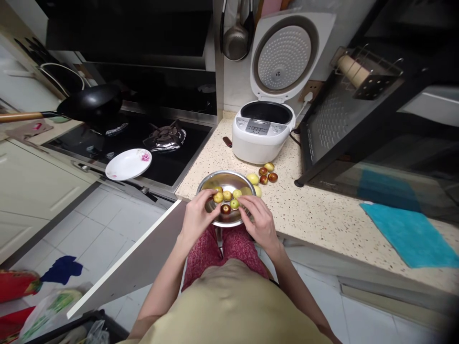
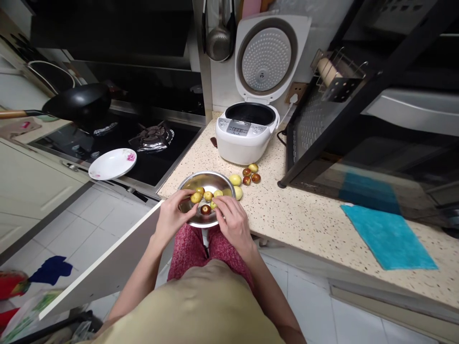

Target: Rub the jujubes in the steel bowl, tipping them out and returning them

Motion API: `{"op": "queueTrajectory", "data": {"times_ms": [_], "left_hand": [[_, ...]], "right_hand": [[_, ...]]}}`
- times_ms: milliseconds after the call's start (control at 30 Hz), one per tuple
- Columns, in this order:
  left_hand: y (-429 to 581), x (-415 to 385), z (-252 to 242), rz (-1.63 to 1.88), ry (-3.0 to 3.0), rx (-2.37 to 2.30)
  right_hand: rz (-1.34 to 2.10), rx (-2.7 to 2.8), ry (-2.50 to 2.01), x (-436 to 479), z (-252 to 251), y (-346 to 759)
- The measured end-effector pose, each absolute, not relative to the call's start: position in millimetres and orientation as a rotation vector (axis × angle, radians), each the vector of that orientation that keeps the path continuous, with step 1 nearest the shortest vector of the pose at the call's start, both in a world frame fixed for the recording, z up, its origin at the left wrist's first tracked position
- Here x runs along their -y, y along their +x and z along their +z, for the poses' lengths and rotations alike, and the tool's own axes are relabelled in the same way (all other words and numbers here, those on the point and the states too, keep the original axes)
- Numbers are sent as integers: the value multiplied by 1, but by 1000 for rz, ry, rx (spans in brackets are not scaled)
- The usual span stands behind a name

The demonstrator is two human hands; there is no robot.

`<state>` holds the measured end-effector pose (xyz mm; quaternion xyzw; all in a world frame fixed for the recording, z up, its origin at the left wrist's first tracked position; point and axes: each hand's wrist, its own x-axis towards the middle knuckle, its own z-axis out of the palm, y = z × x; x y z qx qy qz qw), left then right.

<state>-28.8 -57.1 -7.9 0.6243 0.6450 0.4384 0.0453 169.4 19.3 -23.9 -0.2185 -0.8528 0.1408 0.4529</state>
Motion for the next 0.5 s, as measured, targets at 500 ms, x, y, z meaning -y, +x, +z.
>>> {"op": "queueTrajectory", "data": {"times_ms": [500], "left_hand": [[-34, 33, 11, 278, 2155, -2180]], "right_hand": [[305, 2049, -715, -29, -32, 192]]}}
